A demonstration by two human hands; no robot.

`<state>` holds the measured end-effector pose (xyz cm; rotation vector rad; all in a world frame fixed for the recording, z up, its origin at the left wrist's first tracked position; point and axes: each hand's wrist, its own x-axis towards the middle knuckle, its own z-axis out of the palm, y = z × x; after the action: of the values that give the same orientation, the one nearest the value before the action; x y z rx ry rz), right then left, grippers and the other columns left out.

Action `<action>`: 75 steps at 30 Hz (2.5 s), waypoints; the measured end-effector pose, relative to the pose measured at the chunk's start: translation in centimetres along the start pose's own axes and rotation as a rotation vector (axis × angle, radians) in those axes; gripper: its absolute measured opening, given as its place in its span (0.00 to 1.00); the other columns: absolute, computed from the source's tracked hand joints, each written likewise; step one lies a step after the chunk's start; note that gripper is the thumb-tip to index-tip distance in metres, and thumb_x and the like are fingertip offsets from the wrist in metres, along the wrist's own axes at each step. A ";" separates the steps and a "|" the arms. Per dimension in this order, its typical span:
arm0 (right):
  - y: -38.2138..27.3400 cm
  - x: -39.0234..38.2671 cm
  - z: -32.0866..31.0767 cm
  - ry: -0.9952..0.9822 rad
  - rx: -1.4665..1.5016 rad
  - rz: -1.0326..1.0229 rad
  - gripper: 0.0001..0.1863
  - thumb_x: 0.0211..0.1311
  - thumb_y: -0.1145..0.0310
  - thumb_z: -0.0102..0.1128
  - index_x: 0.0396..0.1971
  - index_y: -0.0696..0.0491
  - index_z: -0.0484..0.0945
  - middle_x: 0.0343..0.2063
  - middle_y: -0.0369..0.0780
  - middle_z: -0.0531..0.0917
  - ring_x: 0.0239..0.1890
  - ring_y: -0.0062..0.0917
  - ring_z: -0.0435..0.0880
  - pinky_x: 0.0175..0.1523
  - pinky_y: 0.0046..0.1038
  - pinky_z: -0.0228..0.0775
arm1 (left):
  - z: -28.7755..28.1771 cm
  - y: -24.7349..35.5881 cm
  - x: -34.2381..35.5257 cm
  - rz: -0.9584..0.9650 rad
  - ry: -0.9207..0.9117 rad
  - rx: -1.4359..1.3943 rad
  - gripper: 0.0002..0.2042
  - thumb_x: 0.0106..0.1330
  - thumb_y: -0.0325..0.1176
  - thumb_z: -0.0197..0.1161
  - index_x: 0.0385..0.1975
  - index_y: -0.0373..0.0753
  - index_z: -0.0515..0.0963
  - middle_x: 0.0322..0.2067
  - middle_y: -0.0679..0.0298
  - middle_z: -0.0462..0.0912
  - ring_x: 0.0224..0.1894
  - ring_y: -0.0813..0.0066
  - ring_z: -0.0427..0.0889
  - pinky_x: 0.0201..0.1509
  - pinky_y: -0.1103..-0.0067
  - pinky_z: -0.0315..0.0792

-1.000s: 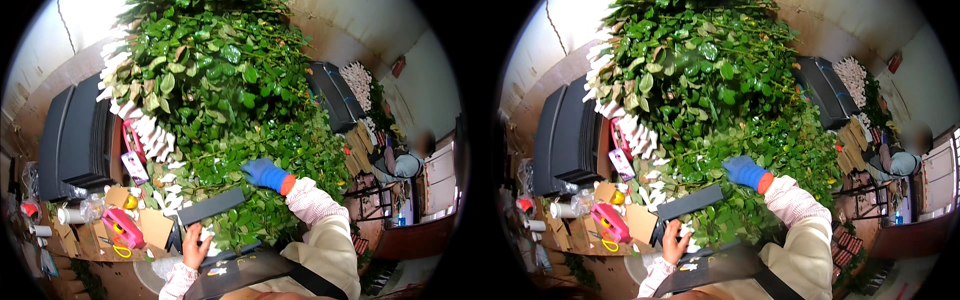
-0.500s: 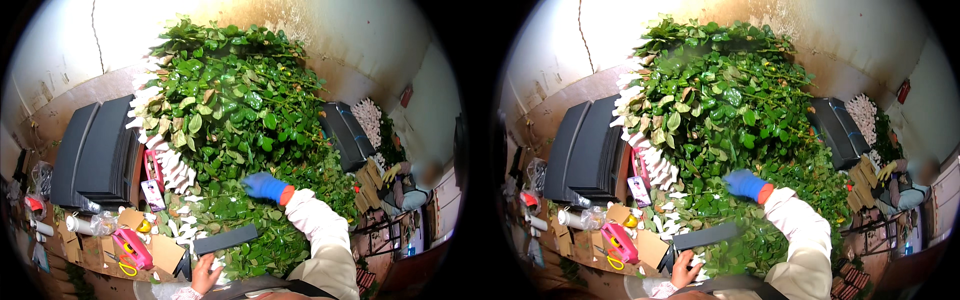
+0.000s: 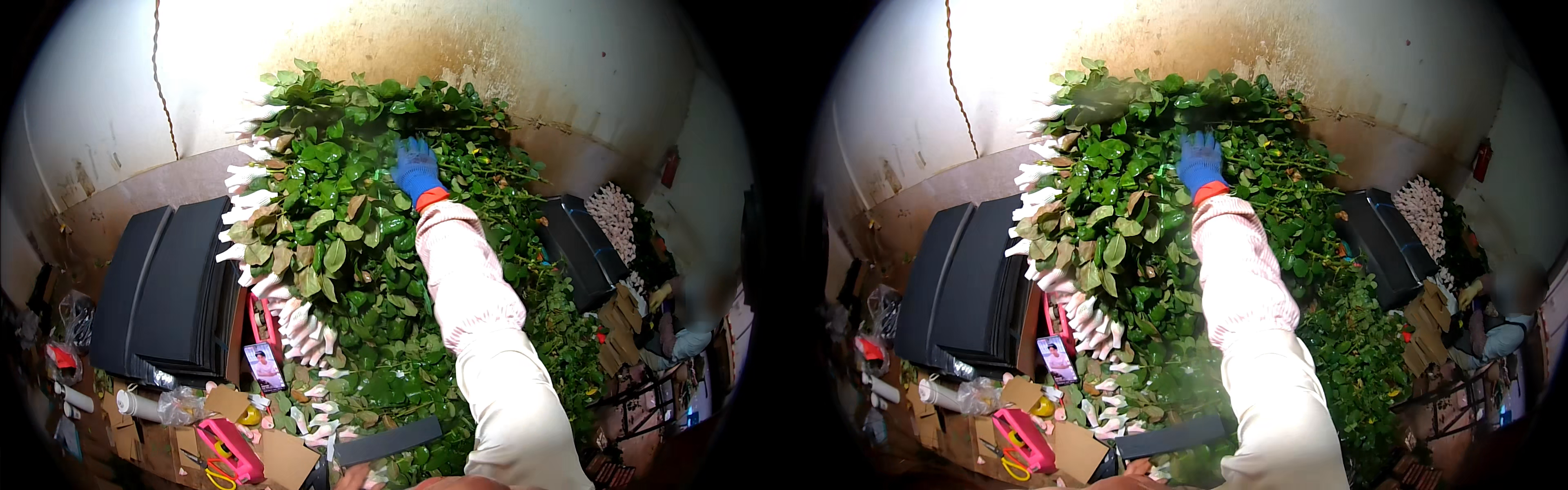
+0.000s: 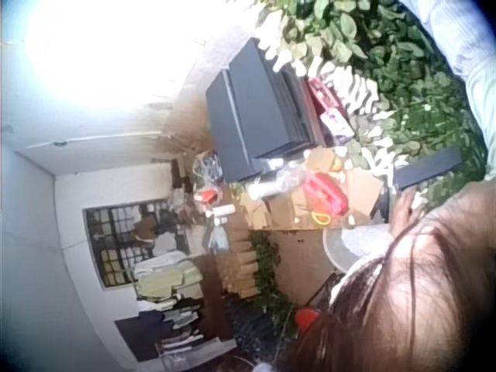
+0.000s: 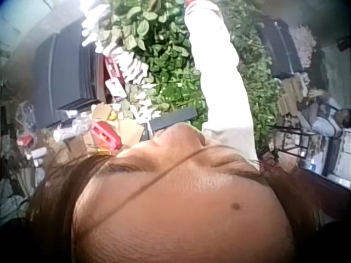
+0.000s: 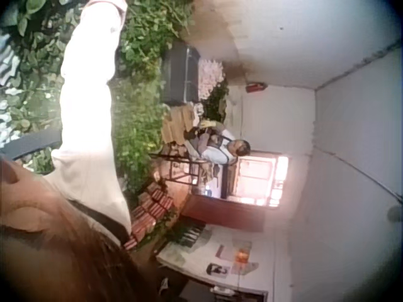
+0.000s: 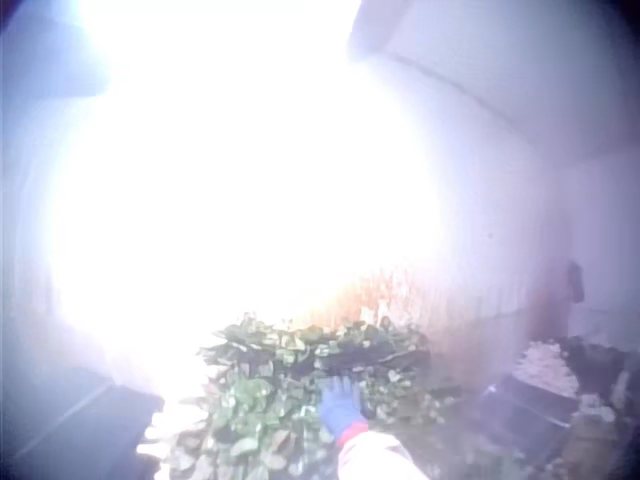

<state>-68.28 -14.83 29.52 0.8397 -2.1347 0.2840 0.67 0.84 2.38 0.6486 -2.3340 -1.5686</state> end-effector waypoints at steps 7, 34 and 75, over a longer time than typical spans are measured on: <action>-1.0 -3.5 -2.3 0.068 0.417 -0.173 0.09 0.64 0.69 0.60 0.43 0.48 0.84 0.34 0.46 0.85 0.39 0.46 0.85 0.46 0.47 0.77 | -1.5 0.8 0.1 -0.028 -0.142 0.035 0.28 0.69 0.37 0.64 0.69 0.37 0.73 0.66 0.43 0.74 0.65 0.41 0.73 0.71 0.60 0.66; 4.5 -3.2 -12.3 0.085 0.161 -0.428 0.40 0.66 0.59 0.66 0.76 0.50 0.63 0.71 0.49 0.70 0.71 0.42 0.72 0.75 0.41 0.64 | -2.0 1.4 0.4 -0.037 -0.142 0.095 0.30 0.69 0.38 0.68 0.69 0.35 0.72 0.65 0.45 0.75 0.62 0.46 0.76 0.64 0.64 0.72; -1.5 -34.6 -17.0 -0.898 0.061 -0.048 0.17 0.61 0.57 0.67 0.48 0.46 0.81 0.43 0.43 0.85 0.47 0.40 0.86 0.47 0.44 0.77 | -3.0 4.7 1.4 0.070 -0.045 0.092 0.24 0.62 0.30 0.77 0.55 0.27 0.79 0.56 0.48 0.81 0.49 0.57 0.86 0.51 0.72 0.83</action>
<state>-41.29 8.15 14.33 1.2011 -2.9253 -0.0871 -0.23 -0.77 7.81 0.5508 -2.4459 -1.4688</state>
